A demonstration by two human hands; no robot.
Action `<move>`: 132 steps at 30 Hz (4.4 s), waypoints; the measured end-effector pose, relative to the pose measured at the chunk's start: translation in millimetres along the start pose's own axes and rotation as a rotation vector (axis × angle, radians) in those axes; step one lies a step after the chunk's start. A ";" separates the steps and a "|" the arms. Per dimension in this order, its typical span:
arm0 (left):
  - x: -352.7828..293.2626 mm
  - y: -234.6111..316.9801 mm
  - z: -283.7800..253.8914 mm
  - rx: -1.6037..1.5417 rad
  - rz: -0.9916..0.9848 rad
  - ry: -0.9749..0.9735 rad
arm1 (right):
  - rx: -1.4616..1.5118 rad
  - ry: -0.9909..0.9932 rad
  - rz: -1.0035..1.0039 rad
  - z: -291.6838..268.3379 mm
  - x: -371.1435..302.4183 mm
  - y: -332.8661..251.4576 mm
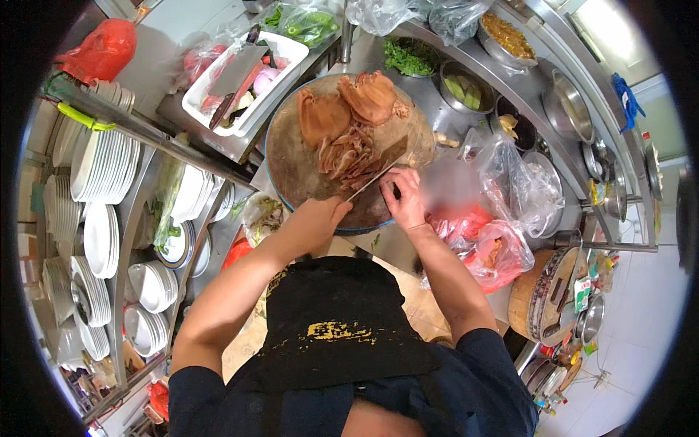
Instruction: The person uses a large cleaver to slice cooked meat on a round wooden cutting board. They repeatedly cut the meat into thin strips and transfer the slices into a plastic bag. The process involves holding the meat with one hand and chopping with the other.
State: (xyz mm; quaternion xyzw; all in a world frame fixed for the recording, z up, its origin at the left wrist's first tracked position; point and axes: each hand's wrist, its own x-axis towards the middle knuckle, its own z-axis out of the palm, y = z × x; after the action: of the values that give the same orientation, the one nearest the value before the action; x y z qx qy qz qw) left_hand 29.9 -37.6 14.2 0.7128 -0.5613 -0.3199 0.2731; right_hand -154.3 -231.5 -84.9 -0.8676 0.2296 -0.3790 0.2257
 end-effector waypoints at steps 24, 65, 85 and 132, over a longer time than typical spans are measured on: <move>-2.3 16.1 -9.0 -0.046 -0.200 -0.104 | -0.006 0.002 0.054 4.4 1.5 -1.8; -19.6 4.6 49.8 -0.807 -0.305 0.209 | 0.120 0.068 0.277 0.5 -1.4 6.9; -64.7 -26.5 88.2 -1.357 -0.645 0.152 | -0.030 -0.079 0.052 70.6 35.7 -49.5; -108.0 39.2 33.7 -0.978 -0.528 0.542 | -0.018 0.222 0.445 -178.9 12.6 137.2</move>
State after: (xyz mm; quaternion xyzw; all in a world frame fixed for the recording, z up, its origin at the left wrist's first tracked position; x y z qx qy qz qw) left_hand -38.2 58.0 37.9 0.6759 -0.0649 -0.4043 0.6127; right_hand -314.0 -386.3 -46.3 -0.7508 0.4416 -0.4107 0.2693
